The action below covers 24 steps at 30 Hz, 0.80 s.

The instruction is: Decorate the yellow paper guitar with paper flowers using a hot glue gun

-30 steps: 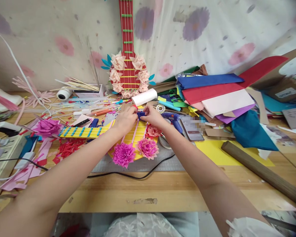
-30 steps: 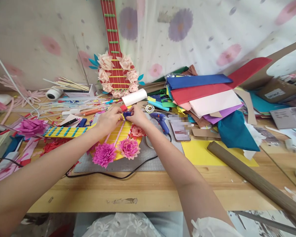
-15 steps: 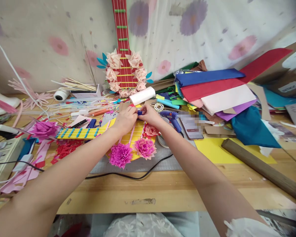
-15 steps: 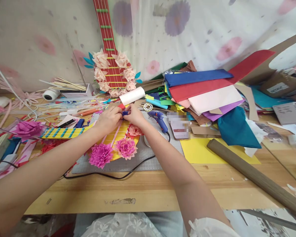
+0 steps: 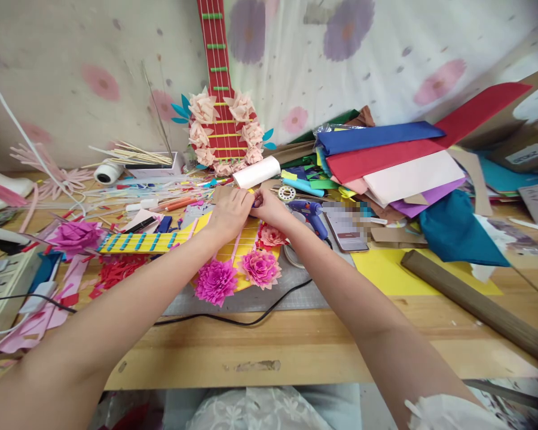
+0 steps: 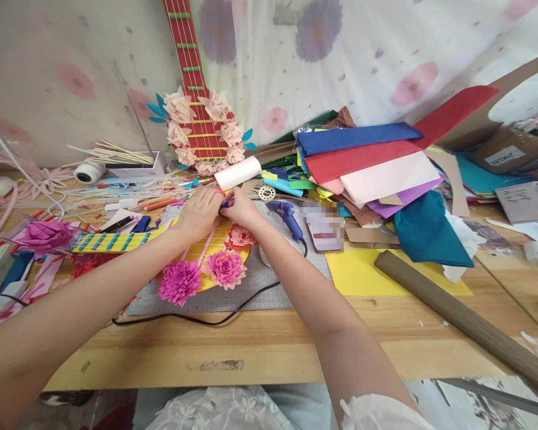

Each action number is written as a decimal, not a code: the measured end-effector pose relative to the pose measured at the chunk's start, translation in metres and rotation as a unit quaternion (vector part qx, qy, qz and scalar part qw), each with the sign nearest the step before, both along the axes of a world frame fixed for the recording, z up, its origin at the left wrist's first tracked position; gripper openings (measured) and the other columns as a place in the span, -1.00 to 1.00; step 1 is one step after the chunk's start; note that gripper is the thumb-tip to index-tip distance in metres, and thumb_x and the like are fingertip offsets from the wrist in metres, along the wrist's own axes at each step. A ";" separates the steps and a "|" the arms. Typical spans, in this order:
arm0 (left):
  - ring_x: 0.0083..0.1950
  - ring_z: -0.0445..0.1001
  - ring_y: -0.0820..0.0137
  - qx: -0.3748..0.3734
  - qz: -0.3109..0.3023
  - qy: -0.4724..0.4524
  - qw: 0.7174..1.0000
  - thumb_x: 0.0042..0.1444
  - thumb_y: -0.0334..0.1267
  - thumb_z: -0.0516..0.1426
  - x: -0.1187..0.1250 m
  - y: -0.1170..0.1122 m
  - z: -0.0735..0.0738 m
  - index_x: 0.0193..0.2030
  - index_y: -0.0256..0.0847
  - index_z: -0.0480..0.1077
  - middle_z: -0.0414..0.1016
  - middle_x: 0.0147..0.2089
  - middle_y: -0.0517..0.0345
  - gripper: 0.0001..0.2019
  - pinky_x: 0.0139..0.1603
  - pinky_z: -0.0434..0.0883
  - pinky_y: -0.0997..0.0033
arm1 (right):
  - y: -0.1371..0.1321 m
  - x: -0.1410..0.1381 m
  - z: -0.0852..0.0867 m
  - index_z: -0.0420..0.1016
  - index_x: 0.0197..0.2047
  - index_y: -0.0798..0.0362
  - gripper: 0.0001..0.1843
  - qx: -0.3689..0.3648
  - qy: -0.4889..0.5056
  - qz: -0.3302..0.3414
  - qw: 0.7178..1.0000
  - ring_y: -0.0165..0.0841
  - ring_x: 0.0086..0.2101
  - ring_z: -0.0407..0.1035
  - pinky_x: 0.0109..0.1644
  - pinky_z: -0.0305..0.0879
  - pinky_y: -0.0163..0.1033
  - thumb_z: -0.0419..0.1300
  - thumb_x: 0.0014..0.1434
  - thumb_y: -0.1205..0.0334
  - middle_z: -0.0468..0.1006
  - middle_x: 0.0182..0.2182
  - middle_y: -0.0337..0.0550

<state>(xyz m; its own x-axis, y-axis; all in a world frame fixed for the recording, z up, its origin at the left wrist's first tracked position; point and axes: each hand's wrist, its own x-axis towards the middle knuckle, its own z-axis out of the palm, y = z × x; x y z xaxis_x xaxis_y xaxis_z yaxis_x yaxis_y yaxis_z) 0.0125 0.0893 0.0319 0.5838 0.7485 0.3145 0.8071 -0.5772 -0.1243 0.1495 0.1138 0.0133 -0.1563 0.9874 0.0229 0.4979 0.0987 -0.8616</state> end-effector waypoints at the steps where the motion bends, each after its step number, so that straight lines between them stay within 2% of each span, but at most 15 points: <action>1: -0.01 0.33 0.11 0.001 -0.006 0.002 1.000 0.10 -0.48 -0.04 0.000 0.001 -0.001 -0.10 -0.34 0.31 0.38 -0.08 -0.18 -0.76 0.00 0.30 0.13 | 0.000 0.000 0.000 0.17 -0.36 0.02 -0.69 0.000 0.001 0.000 1.000 -0.45 -0.46 0.25 -0.30 0.18 -0.30 0.21 -0.17 0.36 0.31 -0.51 -0.38; 8: 0.05 0.30 0.09 -0.011 -0.026 -0.012 1.000 0.00 -0.45 0.06 -0.003 0.005 -0.005 -0.04 -0.34 0.26 0.35 -0.01 -0.18 -0.67 0.04 0.28 0.11 | 0.002 0.000 -0.001 0.17 -0.35 0.02 -0.68 -0.001 0.019 0.007 1.000 -0.44 -0.42 0.29 -0.26 0.22 -0.29 0.21 -0.18 0.37 0.35 -0.49 -0.37; 13: 0.04 0.30 0.09 -0.013 -0.008 -0.018 1.000 0.00 -0.47 0.05 0.001 0.006 -0.006 -0.04 -0.35 0.24 0.35 -0.02 -0.20 -0.67 0.04 0.27 0.09 | 0.002 0.000 -0.001 0.17 -0.34 0.02 -0.69 -0.002 0.004 0.002 1.000 -0.44 -0.43 0.28 -0.27 0.21 -0.29 0.22 -0.16 0.34 0.34 -0.49 -0.37; 20: 0.04 0.32 0.13 -0.043 0.020 -0.022 0.999 -0.07 -0.41 0.13 -0.004 0.007 0.004 -0.06 -0.28 0.24 0.35 -0.02 -0.11 -0.63 0.01 0.30 0.15 | 0.002 0.000 -0.001 0.20 -0.34 0.02 -0.70 0.003 0.000 0.004 1.000 -0.45 -0.44 0.27 -0.32 0.18 -0.32 0.21 -0.16 0.34 0.33 -0.51 -0.38; 24: 0.04 0.32 0.13 -0.033 -0.001 0.011 0.999 -0.03 -0.43 0.10 -0.012 0.011 0.006 -0.05 -0.28 0.25 0.37 -0.04 -0.09 -0.65 -0.01 0.30 0.15 | 0.002 0.000 -0.002 0.19 -0.33 0.02 -0.70 -0.004 0.006 0.002 1.000 -0.46 -0.48 0.25 -0.36 0.16 -0.34 0.22 -0.15 0.32 0.30 -0.53 -0.40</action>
<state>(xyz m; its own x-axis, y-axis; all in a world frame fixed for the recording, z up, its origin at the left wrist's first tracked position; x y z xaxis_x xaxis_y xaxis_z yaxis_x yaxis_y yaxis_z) 0.0005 0.1004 0.0378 0.5910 0.7663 0.2520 0.8038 -0.5857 -0.1042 0.1491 0.1155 0.0117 -0.1603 0.9869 0.0162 0.4865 0.0933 -0.8687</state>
